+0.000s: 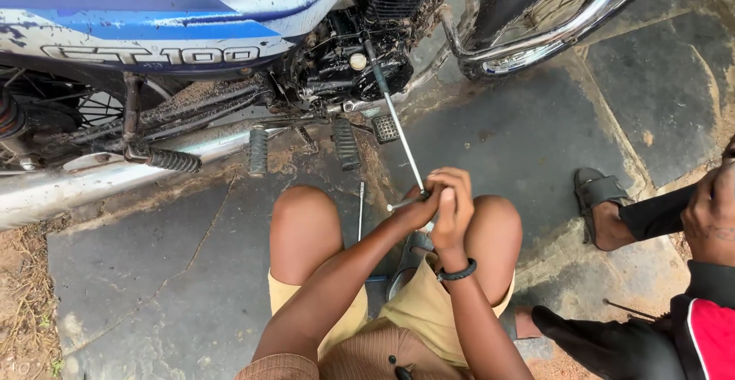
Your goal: The user is using a T-handle socket wrench to unscrew and then reinstall a bolt on a motorcycle engine casing, followed by cleaning parts with a rag.
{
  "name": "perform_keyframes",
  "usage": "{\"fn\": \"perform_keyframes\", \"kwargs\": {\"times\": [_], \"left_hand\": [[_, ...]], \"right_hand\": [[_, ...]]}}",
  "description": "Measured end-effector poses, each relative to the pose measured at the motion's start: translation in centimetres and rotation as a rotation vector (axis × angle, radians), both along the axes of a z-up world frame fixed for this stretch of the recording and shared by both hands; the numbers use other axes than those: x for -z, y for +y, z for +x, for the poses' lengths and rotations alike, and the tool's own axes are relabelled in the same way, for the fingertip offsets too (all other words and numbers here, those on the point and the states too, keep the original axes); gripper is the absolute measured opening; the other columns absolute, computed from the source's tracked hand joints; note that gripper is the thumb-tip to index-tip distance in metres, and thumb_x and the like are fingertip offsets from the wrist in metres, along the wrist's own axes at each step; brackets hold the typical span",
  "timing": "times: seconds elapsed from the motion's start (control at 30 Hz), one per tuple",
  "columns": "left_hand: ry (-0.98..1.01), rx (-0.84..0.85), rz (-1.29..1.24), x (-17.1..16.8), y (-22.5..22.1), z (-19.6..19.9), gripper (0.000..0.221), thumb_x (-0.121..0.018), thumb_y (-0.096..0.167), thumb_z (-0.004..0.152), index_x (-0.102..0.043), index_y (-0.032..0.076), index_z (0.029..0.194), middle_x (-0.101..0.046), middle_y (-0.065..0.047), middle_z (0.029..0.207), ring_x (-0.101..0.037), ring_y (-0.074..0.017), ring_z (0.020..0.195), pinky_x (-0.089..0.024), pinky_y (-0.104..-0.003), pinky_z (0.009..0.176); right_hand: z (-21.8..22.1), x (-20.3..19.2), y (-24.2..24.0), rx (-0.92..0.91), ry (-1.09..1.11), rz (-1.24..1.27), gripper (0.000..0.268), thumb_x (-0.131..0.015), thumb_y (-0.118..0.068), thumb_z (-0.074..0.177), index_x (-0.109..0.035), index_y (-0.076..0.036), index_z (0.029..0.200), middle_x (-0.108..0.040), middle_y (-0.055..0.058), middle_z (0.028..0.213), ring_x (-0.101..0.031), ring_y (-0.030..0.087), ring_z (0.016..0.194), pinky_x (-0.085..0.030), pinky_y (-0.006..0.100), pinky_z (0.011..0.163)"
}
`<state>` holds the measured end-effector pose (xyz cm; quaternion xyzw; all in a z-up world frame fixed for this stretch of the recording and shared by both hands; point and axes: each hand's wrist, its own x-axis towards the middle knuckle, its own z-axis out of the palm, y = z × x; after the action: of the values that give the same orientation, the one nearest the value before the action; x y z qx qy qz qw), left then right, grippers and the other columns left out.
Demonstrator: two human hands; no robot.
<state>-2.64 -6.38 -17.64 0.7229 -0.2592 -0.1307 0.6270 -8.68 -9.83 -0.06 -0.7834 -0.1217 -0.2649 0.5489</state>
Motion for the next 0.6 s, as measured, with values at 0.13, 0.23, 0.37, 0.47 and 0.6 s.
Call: {"fn": "perform_keyframes", "kwargs": {"times": [0.13, 0.23, 0.37, 0.47, 0.6], "left_hand": [[0.471, 0.066, -0.145, -11.3, 3.7, -1.1, 0.058, -0.038, 0.052, 0.104, -0.052, 0.010, 0.141, -0.068, -0.021, 0.120, -0.066, -0.0369, 0.111, -0.055, -0.045, 0.095], [0.362, -0.040, 0.175, -10.8, 4.1, -0.8, 0.064, -0.038, 0.059, 0.102, -0.044, 0.016, 0.149, -0.061, -0.022, 0.134, -0.058, -0.0387, 0.129, -0.046, -0.048, 0.105], [0.131, -0.205, 0.149, -9.9, 4.1, -0.9, 0.067, -0.046, 0.060, 0.101, -0.044, 0.011, 0.145, -0.054, -0.022, 0.138, -0.051, -0.0413, 0.131, -0.041, -0.053, 0.106], [0.111, -0.224, 0.224, -10.4, 4.1, -1.0, 0.066, -0.046, 0.060, 0.100, -0.046, 0.013, 0.146, -0.058, -0.018, 0.133, -0.054, -0.0375, 0.130, -0.036, -0.054, 0.107], [-0.067, -0.293, 0.296, -11.1, 5.2, -0.5, 0.073, -0.057, 0.060, 0.095, -0.045, 0.013, 0.150, -0.056, -0.018, 0.132, -0.052, -0.0367, 0.126, -0.033, -0.051, 0.105]], "right_hand": [[0.3, 3.5, -2.5, 0.354, 0.122, 0.148, 0.033, -0.042, -0.026, 0.114, -0.066, -0.003, 0.111, -0.063, 0.010, 0.120, -0.061, 0.018, 0.107, -0.051, 0.035, 0.095], [1.6, 5.6, -3.4, 0.331, 0.353, 0.653, 0.028, -0.046, -0.019, 0.105, -0.061, -0.008, 0.126, -0.062, 0.006, 0.125, -0.059, 0.016, 0.111, -0.047, 0.033, 0.093], [1.8, 9.8, -2.9, 0.179, 0.724, 1.027, 0.033, -0.044, -0.028, 0.106, -0.060, -0.009, 0.129, -0.064, 0.006, 0.119, -0.062, 0.019, 0.108, -0.051, 0.034, 0.095], [1.9, 12.3, -3.4, 0.041, 0.840, 1.211, 0.035, -0.042, -0.034, 0.109, -0.058, -0.006, 0.123, -0.064, 0.010, 0.113, -0.063, 0.023, 0.103, -0.053, 0.040, 0.093], [2.5, 10.5, -2.4, 0.019, 0.834, 1.284, 0.036, -0.041, -0.029, 0.107, -0.054, -0.003, 0.129, -0.065, 0.011, 0.117, -0.063, 0.024, 0.106, -0.054, 0.040, 0.094]]}}
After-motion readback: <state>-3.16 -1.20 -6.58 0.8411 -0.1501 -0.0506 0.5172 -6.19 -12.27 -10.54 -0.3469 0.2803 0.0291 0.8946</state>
